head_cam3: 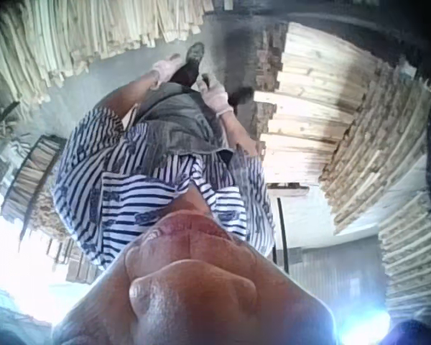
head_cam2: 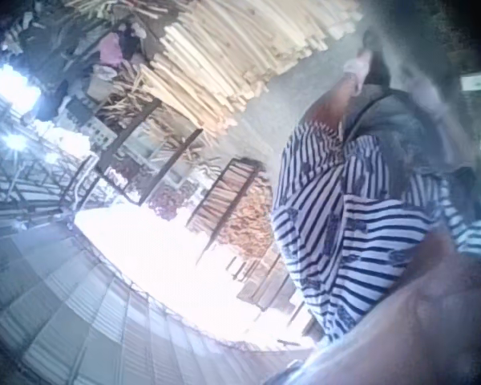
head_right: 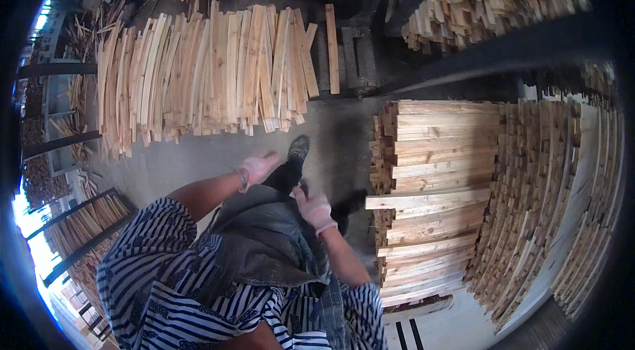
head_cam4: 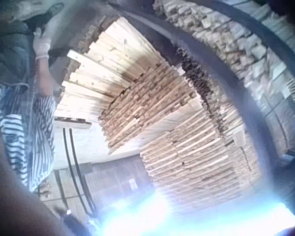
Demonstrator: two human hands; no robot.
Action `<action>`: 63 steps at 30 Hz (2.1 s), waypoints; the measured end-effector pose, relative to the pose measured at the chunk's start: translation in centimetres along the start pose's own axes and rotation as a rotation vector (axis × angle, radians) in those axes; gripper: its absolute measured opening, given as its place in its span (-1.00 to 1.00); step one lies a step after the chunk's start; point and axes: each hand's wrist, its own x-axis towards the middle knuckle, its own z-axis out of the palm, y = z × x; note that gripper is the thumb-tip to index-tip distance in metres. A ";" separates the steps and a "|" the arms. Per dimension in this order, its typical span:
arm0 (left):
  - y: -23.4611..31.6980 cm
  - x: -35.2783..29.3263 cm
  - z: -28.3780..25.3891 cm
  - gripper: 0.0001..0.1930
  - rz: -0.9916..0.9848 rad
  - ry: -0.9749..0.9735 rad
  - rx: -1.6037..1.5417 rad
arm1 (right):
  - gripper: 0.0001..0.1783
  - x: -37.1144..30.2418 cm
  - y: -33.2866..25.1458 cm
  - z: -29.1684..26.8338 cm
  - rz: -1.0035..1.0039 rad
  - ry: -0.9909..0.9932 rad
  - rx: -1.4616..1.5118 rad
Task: The person repeatedly picks up bundles of wooden planks from a pile on the floor and stacks them onto a large, organized stack on a metal rack. The person wears gloves and a striped shirt while performing this repetitive manual labor in a workshop environment.
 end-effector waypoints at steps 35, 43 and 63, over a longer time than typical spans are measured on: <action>-8.9 9.5 3.3 -0.51 -0.339 0.060 -0.484 | 0.03 43.7 -4.7 2.8 0.365 -0.161 0.176; -5.2 9.8 1.3 -0.51 -0.308 0.074 -0.443 | 0.03 44.1 -0.2 2.5 0.173 -0.008 0.422; 8.1 3.0 1.0 -0.57 -0.286 -0.504 -1.230 | 0.15 -1.6 -10.4 -7.6 0.253 -0.137 0.104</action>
